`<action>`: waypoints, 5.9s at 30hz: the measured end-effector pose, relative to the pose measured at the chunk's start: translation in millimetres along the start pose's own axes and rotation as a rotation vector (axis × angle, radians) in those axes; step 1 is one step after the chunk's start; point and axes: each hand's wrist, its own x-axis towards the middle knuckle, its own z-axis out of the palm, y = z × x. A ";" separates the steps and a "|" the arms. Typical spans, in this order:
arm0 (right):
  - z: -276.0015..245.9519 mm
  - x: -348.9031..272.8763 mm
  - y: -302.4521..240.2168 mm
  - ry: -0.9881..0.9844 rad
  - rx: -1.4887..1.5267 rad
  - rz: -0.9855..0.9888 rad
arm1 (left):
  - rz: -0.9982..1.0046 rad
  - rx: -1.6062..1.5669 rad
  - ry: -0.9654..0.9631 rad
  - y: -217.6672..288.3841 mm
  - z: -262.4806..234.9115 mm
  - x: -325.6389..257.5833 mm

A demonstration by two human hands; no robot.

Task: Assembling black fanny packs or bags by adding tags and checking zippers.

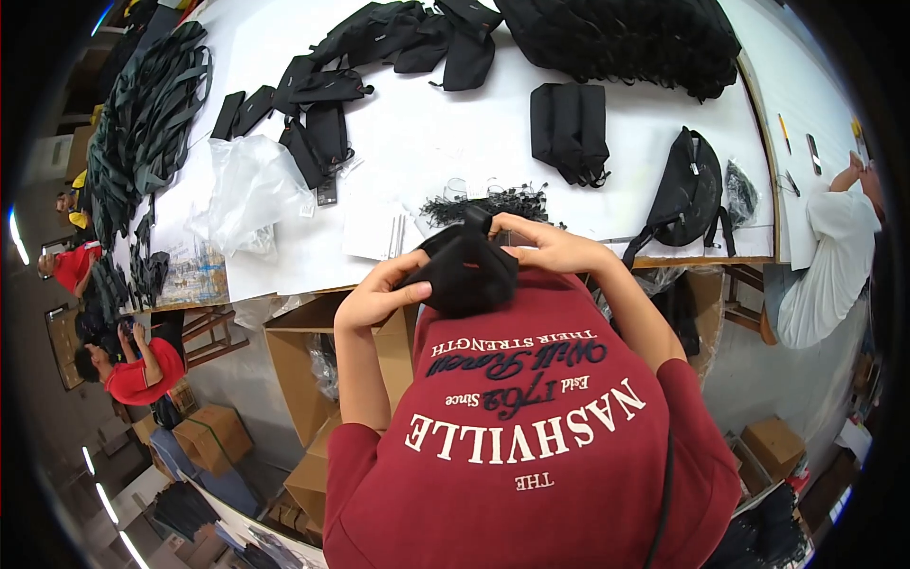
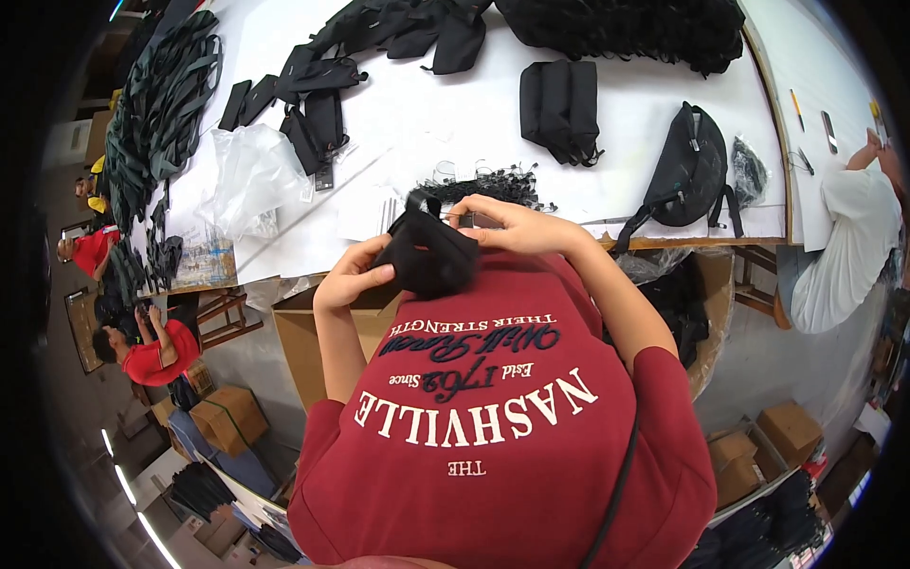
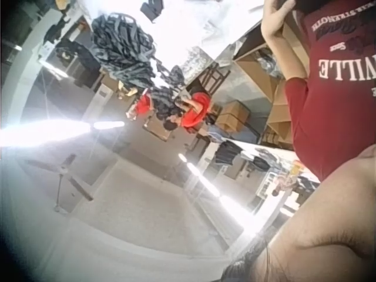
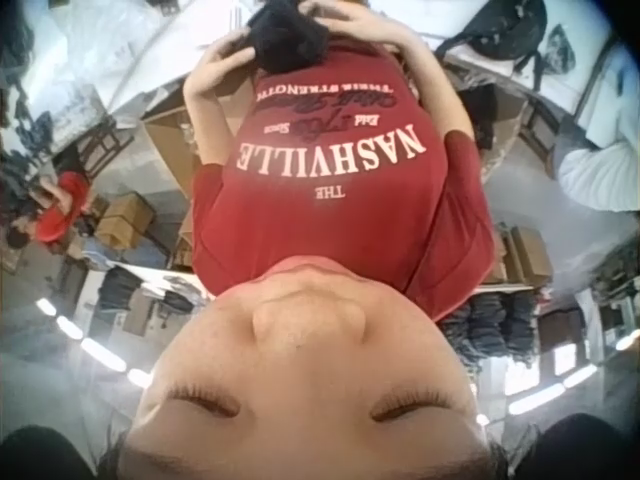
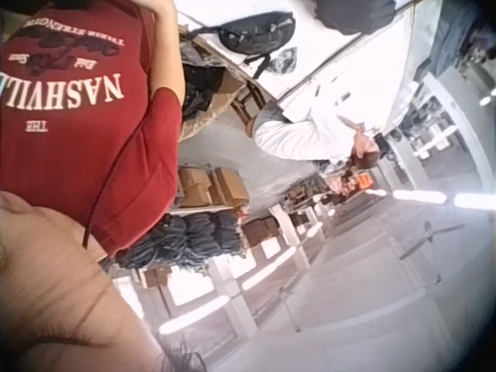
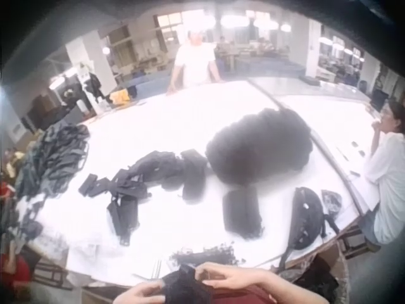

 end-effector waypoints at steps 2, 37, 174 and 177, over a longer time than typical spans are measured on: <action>0.6 -1.2 3.6 0.015 -0.091 -0.083 | 0.068 -0.077 0.186 -2.3 -0.7 2.7; 11.4 38.2 -28.2 0.630 1.093 0.035 | 0.036 0.565 -0.312 57.4 32.0 17.6; 30.4 16.1 -106.7 0.376 -0.456 -0.537 | 0.664 -0.667 0.281 87.5 -44.1 113.5; 36.7 14.1 -102.1 0.364 -0.401 -0.505 | 0.689 -0.699 0.356 93.1 -51.4 111.9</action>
